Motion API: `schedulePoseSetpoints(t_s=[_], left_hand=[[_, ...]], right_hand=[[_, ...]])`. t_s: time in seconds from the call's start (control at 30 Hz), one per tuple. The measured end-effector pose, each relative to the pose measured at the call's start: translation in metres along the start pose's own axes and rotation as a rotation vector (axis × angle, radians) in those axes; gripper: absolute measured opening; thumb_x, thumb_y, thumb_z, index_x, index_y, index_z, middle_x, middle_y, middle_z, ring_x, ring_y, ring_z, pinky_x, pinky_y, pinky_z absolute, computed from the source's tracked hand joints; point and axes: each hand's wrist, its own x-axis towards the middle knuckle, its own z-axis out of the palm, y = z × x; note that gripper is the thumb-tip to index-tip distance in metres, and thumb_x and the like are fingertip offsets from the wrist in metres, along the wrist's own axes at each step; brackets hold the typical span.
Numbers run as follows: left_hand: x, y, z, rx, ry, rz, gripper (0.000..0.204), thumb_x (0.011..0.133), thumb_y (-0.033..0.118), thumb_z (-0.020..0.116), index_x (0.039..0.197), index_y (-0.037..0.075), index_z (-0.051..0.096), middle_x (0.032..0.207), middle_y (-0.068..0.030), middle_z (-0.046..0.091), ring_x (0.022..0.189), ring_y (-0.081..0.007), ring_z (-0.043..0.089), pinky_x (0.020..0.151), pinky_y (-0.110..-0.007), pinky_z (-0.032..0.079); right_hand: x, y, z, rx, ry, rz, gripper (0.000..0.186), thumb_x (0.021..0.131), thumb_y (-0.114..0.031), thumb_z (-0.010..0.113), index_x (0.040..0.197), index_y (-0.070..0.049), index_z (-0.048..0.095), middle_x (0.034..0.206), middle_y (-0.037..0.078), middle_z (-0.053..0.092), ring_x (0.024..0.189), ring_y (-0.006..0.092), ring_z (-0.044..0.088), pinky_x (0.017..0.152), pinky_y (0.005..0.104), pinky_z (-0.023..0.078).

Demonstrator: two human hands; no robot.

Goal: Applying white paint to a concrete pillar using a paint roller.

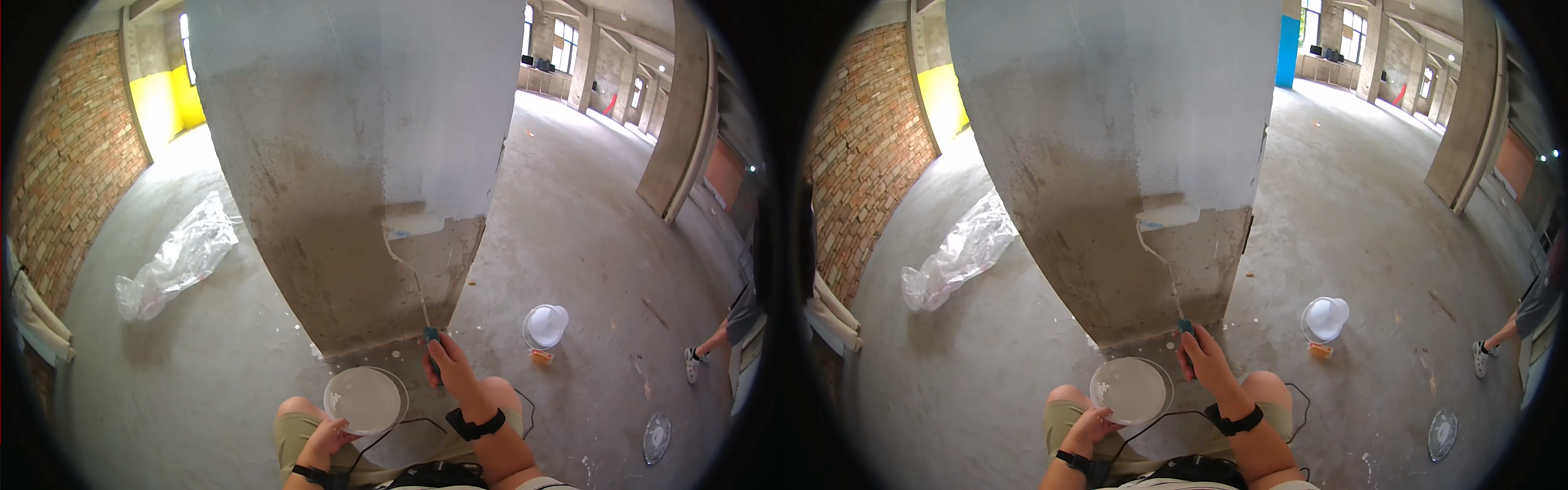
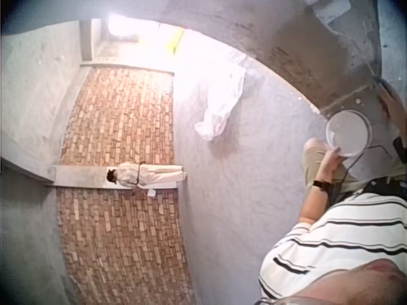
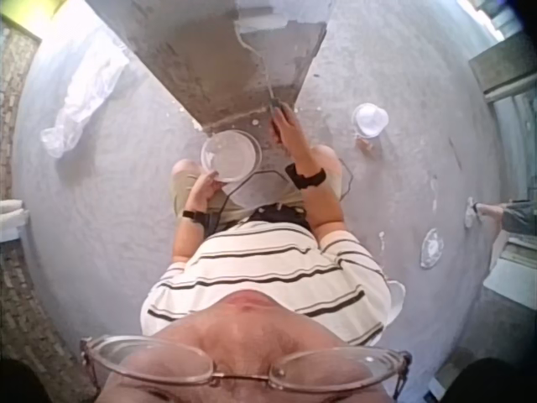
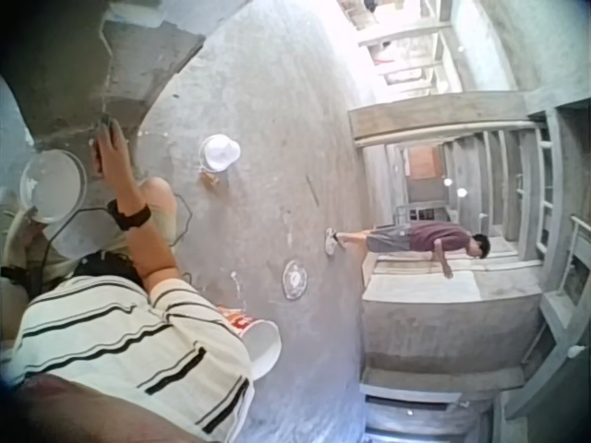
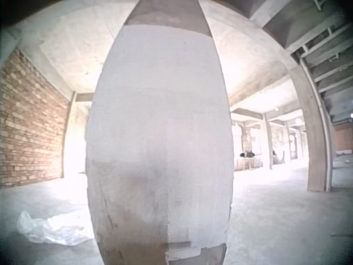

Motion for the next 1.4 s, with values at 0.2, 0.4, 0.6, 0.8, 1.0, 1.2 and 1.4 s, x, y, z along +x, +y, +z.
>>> schedulePoseSetpoints(t_s=[0.2, 0.4, 0.6, 0.8, 1.0, 1.2, 1.4], left_hand=[[-0.003, 0.002, 0.003, -0.028, 0.009, 0.006, 0.049, 0.082, 0.003, 0.043, 0.130, -0.005, 0.033, 0.124, -0.0204, 0.048, 0.108, -0.0371, 0.053, 0.090, -0.052, 0.048], [0.002, -0.001, -0.003, -0.041, -0.024, 0.005, 0.049, 0.082, 0.003, 0.043, 0.130, -0.004, 0.033, 0.124, -0.0195, 0.048, 0.109, -0.0363, 0.053, 0.091, -0.051, 0.048], [-0.002, 0.001, 0.004, -0.006, -0.014, -0.001, 0.049, 0.083, 0.004, 0.043, 0.131, -0.003, 0.033, 0.125, -0.0192, 0.048, 0.110, -0.0360, 0.053, 0.092, -0.050, 0.047], [-0.001, -0.001, 0.001, -0.022, -0.023, 0.000, 0.050, 0.083, 0.005, 0.043, 0.131, -0.003, 0.032, 0.125, -0.0189, 0.048, 0.110, -0.0359, 0.053, 0.092, -0.050, 0.047], [-0.001, 0.000, 0.004, -0.007, -0.020, 0.006, 0.050, 0.083, 0.005, 0.043, 0.132, -0.003, 0.032, 0.125, -0.0187, 0.049, 0.110, -0.0356, 0.053, 0.092, -0.050, 0.047], [0.002, -0.003, -0.004, -0.029, -0.045, 0.006, 0.050, 0.083, 0.005, 0.043, 0.131, -0.004, 0.033, 0.124, -0.0184, 0.049, 0.109, -0.0346, 0.054, 0.092, -0.049, 0.047], [0.003, -0.003, -0.002, -0.021, -0.030, 0.012, 0.048, 0.083, 0.005, 0.044, 0.129, -0.004, 0.036, 0.123, -0.0182, 0.050, 0.108, -0.0347, 0.054, 0.090, -0.049, 0.048]], right_hand=[[0.007, 0.003, 0.001, -0.061, 0.030, -0.013, 0.025, 0.096, -0.027, 0.044, 0.106, -0.005, 0.049, 0.066, 0.002, 0.048, 0.045, 0.0085, 0.043, 0.041, 0.0231, 0.035], [0.023, 0.010, 0.002, -0.097, 0.067, -0.028, 0.024, 0.096, -0.026, 0.043, 0.107, -0.005, 0.050, 0.062, 0.000, 0.047, 0.040, 0.0068, 0.040, 0.037, 0.0219, 0.032], [0.036, 0.007, 0.001, -0.076, 0.057, -0.025, 0.026, 0.096, -0.028, 0.043, 0.107, -0.006, 0.051, 0.062, 0.000, 0.047, 0.040, 0.0072, 0.040, 0.037, 0.0219, 0.032], [0.040, 0.011, 0.004, -0.098, 0.071, -0.027, 0.026, 0.096, -0.029, 0.043, 0.107, -0.006, 0.051, 0.062, 0.000, 0.047, 0.041, 0.0074, 0.040, 0.037, 0.0223, 0.032], [0.039, 0.017, 0.006, -0.079, 0.096, -0.013, 0.028, 0.097, -0.030, 0.043, 0.108, -0.005, 0.050, 0.063, 0.001, 0.047, 0.041, 0.0079, 0.040, 0.037, 0.0230, 0.033], [0.039, 0.012, 0.014, -0.073, 0.077, -0.027, 0.028, 0.097, -0.030, 0.043, 0.107, -0.004, 0.049, 0.063, 0.002, 0.047, 0.040, 0.0085, 0.040, 0.037, 0.0237, 0.033], [0.039, -0.002, 0.015, -0.149, 0.040, -0.035, 0.031, 0.097, -0.032, 0.041, 0.109, -0.004, 0.047, 0.064, 0.003, 0.047, 0.042, 0.0101, 0.043, 0.039, 0.0247, 0.036]])
